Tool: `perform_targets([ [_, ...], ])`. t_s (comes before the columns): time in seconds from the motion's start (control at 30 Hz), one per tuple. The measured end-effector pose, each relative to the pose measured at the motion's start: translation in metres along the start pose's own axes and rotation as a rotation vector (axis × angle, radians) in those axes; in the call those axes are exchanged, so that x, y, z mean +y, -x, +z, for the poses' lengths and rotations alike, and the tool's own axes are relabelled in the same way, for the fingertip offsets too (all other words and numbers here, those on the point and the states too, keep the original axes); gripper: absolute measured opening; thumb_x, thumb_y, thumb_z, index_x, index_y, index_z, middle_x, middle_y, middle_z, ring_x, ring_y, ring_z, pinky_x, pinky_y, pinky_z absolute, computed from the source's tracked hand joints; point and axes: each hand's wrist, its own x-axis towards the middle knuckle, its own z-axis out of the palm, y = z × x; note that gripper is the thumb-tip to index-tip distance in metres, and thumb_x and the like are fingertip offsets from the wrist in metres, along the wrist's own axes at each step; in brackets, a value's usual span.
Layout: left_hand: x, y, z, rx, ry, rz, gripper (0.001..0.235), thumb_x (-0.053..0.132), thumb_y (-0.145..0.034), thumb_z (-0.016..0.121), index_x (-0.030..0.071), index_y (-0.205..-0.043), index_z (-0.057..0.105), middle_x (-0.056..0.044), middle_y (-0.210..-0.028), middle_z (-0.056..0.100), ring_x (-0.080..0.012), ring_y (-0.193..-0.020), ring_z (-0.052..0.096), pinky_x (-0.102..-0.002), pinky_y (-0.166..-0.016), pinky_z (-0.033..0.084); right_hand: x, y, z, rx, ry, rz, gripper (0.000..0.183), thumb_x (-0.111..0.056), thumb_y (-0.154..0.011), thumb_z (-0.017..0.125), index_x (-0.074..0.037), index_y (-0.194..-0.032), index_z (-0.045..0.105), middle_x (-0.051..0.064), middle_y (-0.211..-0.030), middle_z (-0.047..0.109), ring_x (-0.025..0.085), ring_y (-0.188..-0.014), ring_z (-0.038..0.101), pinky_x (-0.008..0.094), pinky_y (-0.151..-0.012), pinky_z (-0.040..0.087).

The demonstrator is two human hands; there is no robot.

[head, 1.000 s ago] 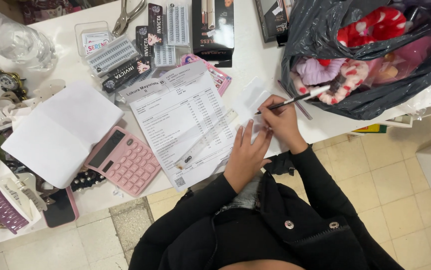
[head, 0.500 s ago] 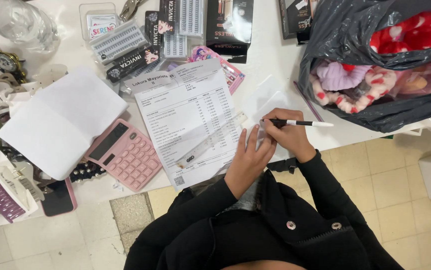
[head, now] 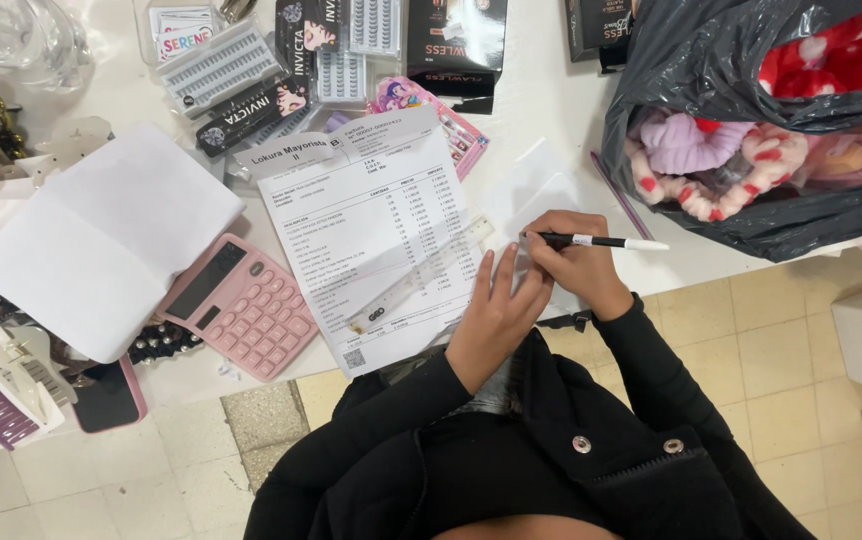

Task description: Processing a business invoice by checking received merchandise against a list and performing calculations.

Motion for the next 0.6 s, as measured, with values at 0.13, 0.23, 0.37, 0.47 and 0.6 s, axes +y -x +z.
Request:
perform_targets([
  [0.13, -0.001, 0.000, -0.001, -0.005, 0.001, 0.003, 0.048, 0.026, -0.098, 0.057, 0.009, -0.143, 0.057, -0.011, -0.142, 0.053, -0.0396, -0.142, 0.048, -0.056, -0.120, 0.037, -0.004, 0.000, 0.000, 0.005, -0.045, -0.005, 0.009, -0.003, -0.088, 0.069, 0.004, -0.092, 0.071, 0.009, -0.080, 0.071, 0.011, -0.068, 0.064, 0.026, -0.063, 0.051],
  [0.23, -0.001, 0.000, 0.000, -0.009, 0.002, 0.003, 0.046, 0.026, -0.098, 0.057, 0.009, -0.142, 0.057, -0.010, -0.141, 0.053, -0.0391, -0.141, 0.048, -0.056, -0.120, 0.037, -0.001, 0.001, 0.001, 0.001, 0.001, 0.014, 0.007, -0.002, -0.087, 0.069, 0.005, -0.089, 0.071, 0.009, -0.075, 0.068, 0.012, -0.065, 0.061, 0.026, -0.061, 0.049],
  [0.37, -0.001, 0.000, -0.002, -0.009, 0.006, -0.001, 0.046, 0.026, -0.099, 0.057, 0.009, -0.142, 0.057, -0.010, -0.141, 0.053, -0.0393, -0.141, 0.048, -0.056, -0.120, 0.037, 0.007, 0.002, 0.001, 0.024, 0.018, 0.019, 0.007, -0.002, -0.087, 0.070, 0.005, -0.088, 0.070, 0.010, -0.073, 0.068, 0.013, -0.063, 0.061, 0.026, -0.061, 0.048],
  [0.47, -0.001, 0.000, -0.002, -0.015, 0.003, -0.002, 0.048, 0.026, -0.098, 0.057, 0.009, -0.142, 0.057, -0.010, -0.140, 0.053, -0.0395, -0.141, 0.048, -0.055, -0.120, 0.037, 0.005, 0.002, 0.001, 0.043, -0.009, 0.012, 0.008, -0.002, -0.087, 0.070, 0.005, -0.091, 0.071, 0.010, -0.075, 0.069, 0.013, -0.064, 0.062, 0.026, -0.061, 0.049],
  [0.6, -0.001, 0.000, -0.003, -0.016, -0.004, -0.001, 0.048, 0.026, -0.098, 0.057, 0.009, -0.143, 0.056, -0.009, -0.141, 0.053, -0.0394, -0.141, 0.048, -0.055, -0.120, 0.037, 0.003, 0.001, 0.001, 0.037, 0.015, -0.026, 0.009, -0.002, -0.086, 0.070, 0.005, -0.092, 0.071, 0.010, -0.077, 0.069, 0.014, -0.066, 0.064, 0.026, -0.063, 0.050],
])
